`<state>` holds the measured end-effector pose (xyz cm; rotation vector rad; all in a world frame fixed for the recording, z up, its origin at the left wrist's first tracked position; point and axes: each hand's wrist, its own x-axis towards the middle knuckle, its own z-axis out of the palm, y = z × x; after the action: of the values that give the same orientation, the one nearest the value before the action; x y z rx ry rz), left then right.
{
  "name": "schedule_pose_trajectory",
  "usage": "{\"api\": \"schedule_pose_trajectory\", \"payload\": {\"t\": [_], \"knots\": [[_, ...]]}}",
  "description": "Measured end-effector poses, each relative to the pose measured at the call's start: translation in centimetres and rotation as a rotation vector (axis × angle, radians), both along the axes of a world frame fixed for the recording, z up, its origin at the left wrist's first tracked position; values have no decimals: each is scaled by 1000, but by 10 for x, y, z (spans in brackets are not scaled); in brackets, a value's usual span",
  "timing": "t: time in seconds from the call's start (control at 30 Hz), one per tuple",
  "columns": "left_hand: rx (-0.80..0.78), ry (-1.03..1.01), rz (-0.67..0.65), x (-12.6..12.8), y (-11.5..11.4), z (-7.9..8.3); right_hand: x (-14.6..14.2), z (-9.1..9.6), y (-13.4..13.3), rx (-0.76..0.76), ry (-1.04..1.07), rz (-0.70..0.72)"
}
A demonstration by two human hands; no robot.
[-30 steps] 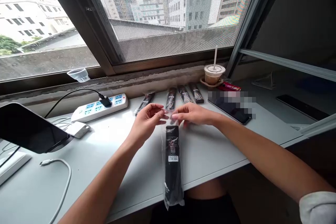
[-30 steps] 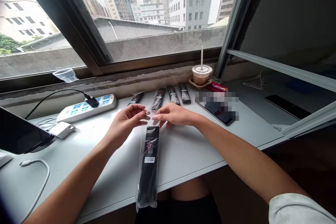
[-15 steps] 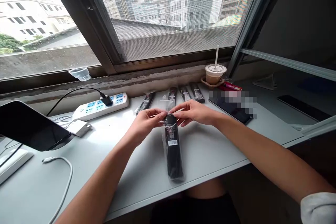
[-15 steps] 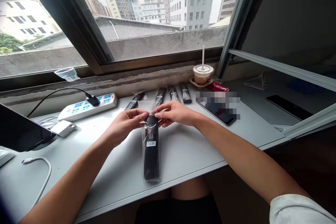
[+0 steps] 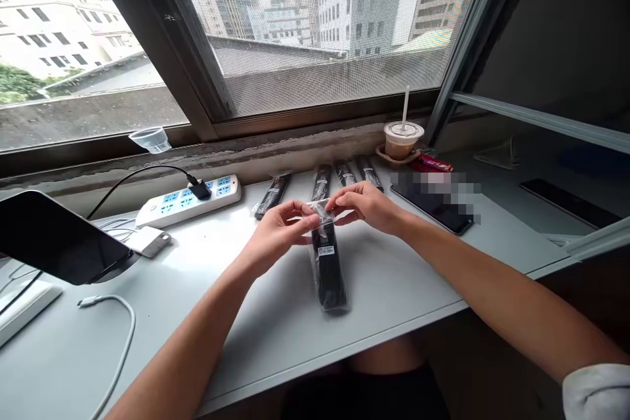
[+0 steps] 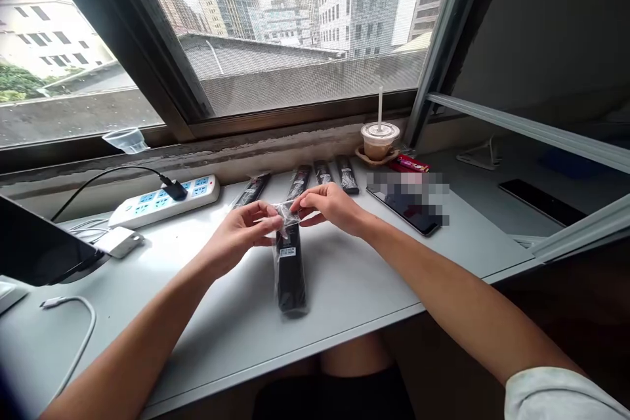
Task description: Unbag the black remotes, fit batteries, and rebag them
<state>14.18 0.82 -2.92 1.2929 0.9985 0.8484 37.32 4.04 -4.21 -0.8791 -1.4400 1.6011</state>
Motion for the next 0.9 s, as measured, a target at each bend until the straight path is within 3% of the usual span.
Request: {"api": "schedule_pose_trajectory", "payload": {"t": [0.1, 0.17, 0.3, 0.47, 0.7, 0.9], "knots": [[23, 17, 40, -2, 5, 1, 0, 1, 2, -13, 1, -38], [73, 52, 136, -8, 17, 2, 1, 2, 4, 6, -8, -94], [222, 330, 396, -21, 58, 1, 6, 1, 9, 94, -41, -182], [337, 560, 505, -13, 112, -7, 5, 0, 9, 127, -32, -157], [494, 828, 512, 25, 151, -23, 1, -2, 6, 136, -80, -86], [593, 1060, 400, 31, 140, -17, 1, -3, 5, 147, -123, -36]]}}
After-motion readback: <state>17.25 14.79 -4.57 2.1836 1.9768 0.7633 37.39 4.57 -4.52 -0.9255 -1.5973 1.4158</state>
